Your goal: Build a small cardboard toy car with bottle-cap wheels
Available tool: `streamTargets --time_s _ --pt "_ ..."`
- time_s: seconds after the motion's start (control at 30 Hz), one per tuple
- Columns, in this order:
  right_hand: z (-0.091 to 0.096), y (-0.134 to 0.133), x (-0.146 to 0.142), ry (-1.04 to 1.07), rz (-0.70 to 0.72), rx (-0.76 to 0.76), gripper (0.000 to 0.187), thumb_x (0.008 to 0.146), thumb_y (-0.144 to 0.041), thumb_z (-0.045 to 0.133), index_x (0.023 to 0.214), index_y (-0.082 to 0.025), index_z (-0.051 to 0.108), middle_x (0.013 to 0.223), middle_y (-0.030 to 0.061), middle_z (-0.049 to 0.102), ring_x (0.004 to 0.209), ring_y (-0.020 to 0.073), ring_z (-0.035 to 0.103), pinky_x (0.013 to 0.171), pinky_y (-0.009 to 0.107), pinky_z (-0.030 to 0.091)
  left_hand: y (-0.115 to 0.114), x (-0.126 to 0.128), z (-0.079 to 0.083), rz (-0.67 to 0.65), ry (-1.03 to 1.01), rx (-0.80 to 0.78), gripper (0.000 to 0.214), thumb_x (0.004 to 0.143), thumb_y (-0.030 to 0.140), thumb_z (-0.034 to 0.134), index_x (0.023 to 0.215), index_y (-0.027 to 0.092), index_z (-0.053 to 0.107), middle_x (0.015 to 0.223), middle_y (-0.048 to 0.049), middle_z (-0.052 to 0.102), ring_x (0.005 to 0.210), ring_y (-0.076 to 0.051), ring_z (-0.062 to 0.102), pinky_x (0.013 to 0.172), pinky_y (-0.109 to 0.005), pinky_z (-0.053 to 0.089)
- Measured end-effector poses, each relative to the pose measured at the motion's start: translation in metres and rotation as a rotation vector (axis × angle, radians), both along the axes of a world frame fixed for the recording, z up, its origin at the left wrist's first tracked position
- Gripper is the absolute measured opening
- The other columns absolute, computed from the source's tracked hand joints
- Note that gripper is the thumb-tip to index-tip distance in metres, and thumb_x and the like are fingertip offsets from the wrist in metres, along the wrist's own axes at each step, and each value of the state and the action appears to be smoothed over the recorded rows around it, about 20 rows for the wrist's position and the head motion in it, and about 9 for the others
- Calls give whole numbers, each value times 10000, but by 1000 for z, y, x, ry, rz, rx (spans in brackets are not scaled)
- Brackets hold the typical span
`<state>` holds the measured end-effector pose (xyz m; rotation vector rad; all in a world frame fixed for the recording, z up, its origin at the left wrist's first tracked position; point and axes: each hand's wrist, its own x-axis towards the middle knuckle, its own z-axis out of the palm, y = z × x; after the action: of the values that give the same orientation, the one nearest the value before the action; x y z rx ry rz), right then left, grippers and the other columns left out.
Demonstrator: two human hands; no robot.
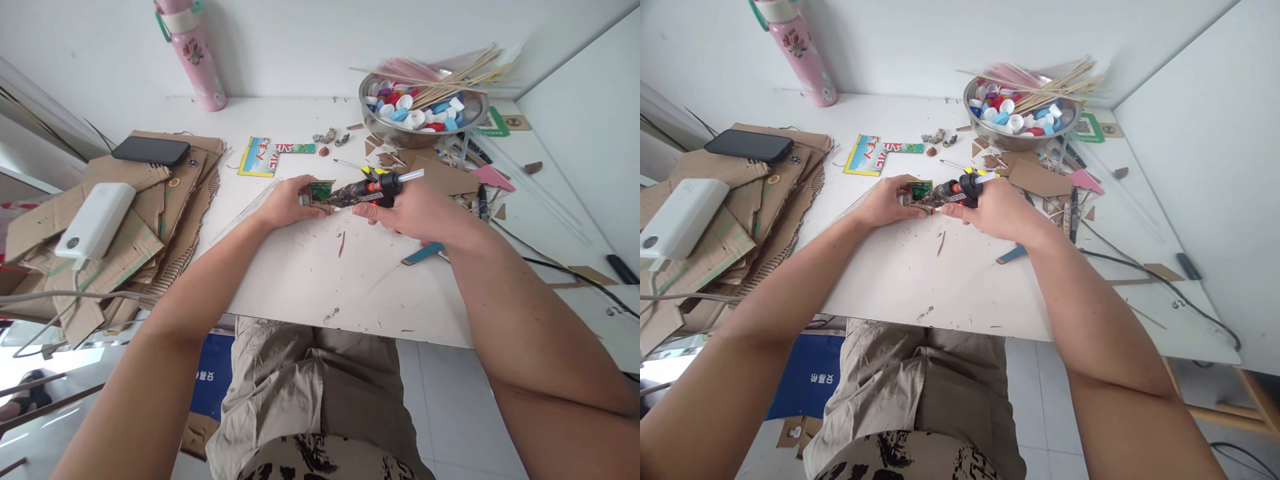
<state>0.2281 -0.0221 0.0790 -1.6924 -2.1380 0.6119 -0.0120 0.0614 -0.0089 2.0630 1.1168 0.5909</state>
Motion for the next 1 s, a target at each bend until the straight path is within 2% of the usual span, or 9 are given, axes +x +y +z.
streamTargets --time_s 0.1,0.17,0.33,0.43,0.53,0.67,1.0 --pt "5 -1 1 9 -13 -136 379 1031 -351 830 731 -234 630 676 2 664 808 222 734 735 325 584 0 0 0 4 -6 -2 658 725 518 947 1288 200 824 1186 -48 863 1116 -268 769 1038 -377 604" --pt "4 0 5 3 -25 -153 423 1035 -351 823 695 -236 600 638 2 643 775 213 725 701 317 565 0 0 1 7 -8 -8 645 713 513 959 1265 207 825 1177 -50 863 1106 -272 771 1028 -383 608" --pt "-2 2 18 1 27 -112 504 1019 -637 775 704 -263 658 543 -7 573 610 211 660 519 317 495 0 0 2 4 -16 -12 603 720 503 955 1232 215 822 1164 -45 864 1102 -271 771 1023 -385 613" --pt "3 0 18 -86 -62 -189 522 1042 -626 735 684 -263 627 517 -16 558 523 190 602 468 313 452 -1 0 3 1 -11 -14 591 726 507 951 1223 216 820 1164 -41 865 1098 -265 769 1015 -375 615" --pt "9 -1 16 -138 -102 -217 494 1042 -549 752 668 -264 598 562 -1 615 574 207 670 512 320 469 -1 0 3 0 -8 -18 593 720 499 951 1225 216 819 1165 -38 865 1100 -262 767 1007 -366 615" --pt "9 2 19 -91 -16 -150 492 1021 -555 754 652 -273 592 591 13 657 676 252 746 599 348 508 -2 1 4 5 -13 -24 583 718 494 947 1215 216 822 1172 -47 864 1100 -267 769 1007 -373 615" --pt "-5 6 29 -57 41 -22 538 1009 -643 735 650 -287 551 584 22 631 728 278 739 687 393 537 -3 1 7 17 -7 -26 635 703 518 952 1240 203 823 1177 -62 867 1113 -290 776 1022 -405 618"
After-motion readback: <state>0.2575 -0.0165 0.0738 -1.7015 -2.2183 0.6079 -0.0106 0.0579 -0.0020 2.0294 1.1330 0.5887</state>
